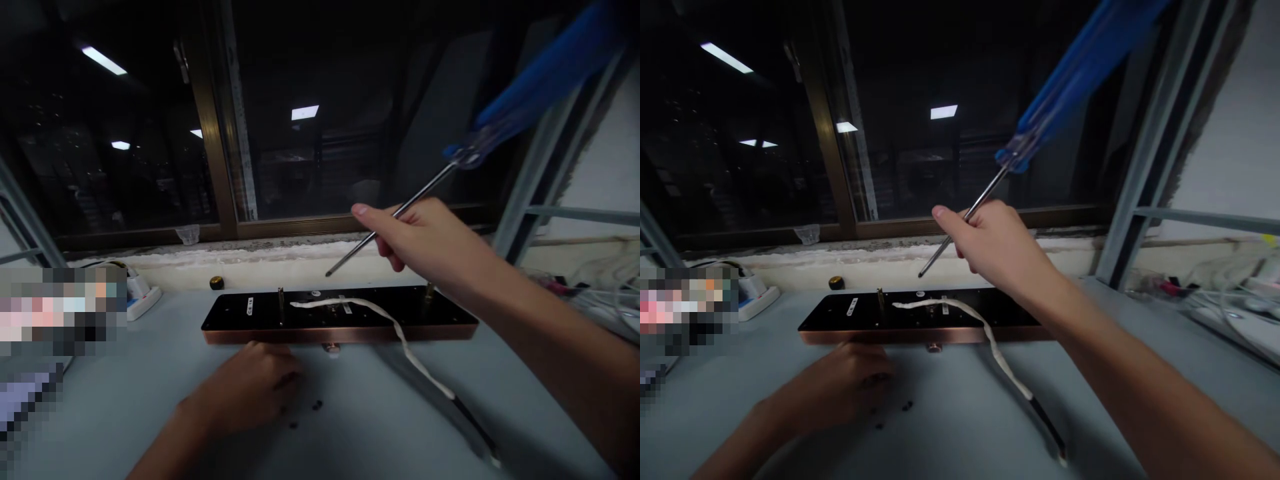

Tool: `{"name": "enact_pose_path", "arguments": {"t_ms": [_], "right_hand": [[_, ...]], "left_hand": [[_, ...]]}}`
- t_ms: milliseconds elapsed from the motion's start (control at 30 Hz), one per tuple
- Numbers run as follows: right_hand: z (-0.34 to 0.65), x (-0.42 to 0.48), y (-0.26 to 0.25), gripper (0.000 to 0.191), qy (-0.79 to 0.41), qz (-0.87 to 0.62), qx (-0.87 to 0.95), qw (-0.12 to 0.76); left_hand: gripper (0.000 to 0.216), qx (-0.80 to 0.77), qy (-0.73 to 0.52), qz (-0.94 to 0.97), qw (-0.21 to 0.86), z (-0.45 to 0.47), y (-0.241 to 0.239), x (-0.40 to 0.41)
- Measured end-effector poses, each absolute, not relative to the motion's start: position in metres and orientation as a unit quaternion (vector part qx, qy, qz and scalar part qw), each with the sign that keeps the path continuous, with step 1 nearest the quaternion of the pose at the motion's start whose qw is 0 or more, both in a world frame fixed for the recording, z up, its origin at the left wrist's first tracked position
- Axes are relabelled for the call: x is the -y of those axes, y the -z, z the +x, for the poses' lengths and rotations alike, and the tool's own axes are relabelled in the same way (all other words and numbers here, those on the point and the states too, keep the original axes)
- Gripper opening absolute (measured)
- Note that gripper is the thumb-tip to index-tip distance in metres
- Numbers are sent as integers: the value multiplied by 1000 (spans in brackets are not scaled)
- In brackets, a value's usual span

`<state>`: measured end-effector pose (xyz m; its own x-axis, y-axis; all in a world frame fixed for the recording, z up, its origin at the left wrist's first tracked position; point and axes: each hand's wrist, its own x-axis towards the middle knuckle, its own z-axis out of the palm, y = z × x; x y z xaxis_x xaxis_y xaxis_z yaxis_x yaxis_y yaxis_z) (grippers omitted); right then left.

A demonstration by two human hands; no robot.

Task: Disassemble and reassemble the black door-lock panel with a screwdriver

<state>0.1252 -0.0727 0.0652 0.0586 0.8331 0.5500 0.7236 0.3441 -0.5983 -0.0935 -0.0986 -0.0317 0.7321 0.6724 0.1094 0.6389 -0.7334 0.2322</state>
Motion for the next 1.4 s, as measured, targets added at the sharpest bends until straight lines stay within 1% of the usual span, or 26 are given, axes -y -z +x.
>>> {"name": "enact_pose_path", "arguments": {"t_ms": [133, 267, 367, 500, 567, 600, 700, 767, 867, 1033, 1133, 1233, 1400], "right_hand": [[125, 77, -69, 44, -69, -544, 654, 521], [124, 78, -69, 43, -80, -554, 638, 529], [126, 77, -68, 44, -118, -555, 653, 502], [126, 81, -71, 48, -190, -500, 741, 406], [125, 87, -73, 47, -232, -459, 769, 380], [124, 89, -74, 43, -264, -435, 774, 377], [120, 94, -74, 23, -372, -350, 757, 407], [118, 95, -74, 15, -408, -307, 738, 442], [116, 94, -72, 16, -407, -280, 736, 462], [109, 93, -67, 20, -424, -283, 743, 434], [107, 94, -66, 23, -432, -292, 749, 409], [106, 94, -66, 20, -405, -310, 768, 387], [106, 93, -64, 20, -391, -310, 780, 377]], "left_hand": [[19, -367, -95, 921, 92, -98, 42, 93], [23, -360, -93, 925, 81, -100, 50, 90], [24, -361, -106, 923, 82, -101, 52, 91], [20, -411, -165, 889, 115, -95, 45, 96], [16, -435, -222, 856, 169, -90, 37, 99], [14, -447, -262, 829, 211, -88, 33, 99], [5, -451, -414, 691, 384, -84, 22, 98], [10, -411, -509, 580, 486, -85, 18, 96], [18, -339, -575, 479, 571, -89, 17, 94], [20, -298, -567, 441, 629, -89, 20, 97], [18, -284, -558, 454, 633, -88, 22, 98], [15, -270, -556, 472, 628, -88, 21, 99], [14, -266, -542, 498, 623, -89, 22, 99]]}}
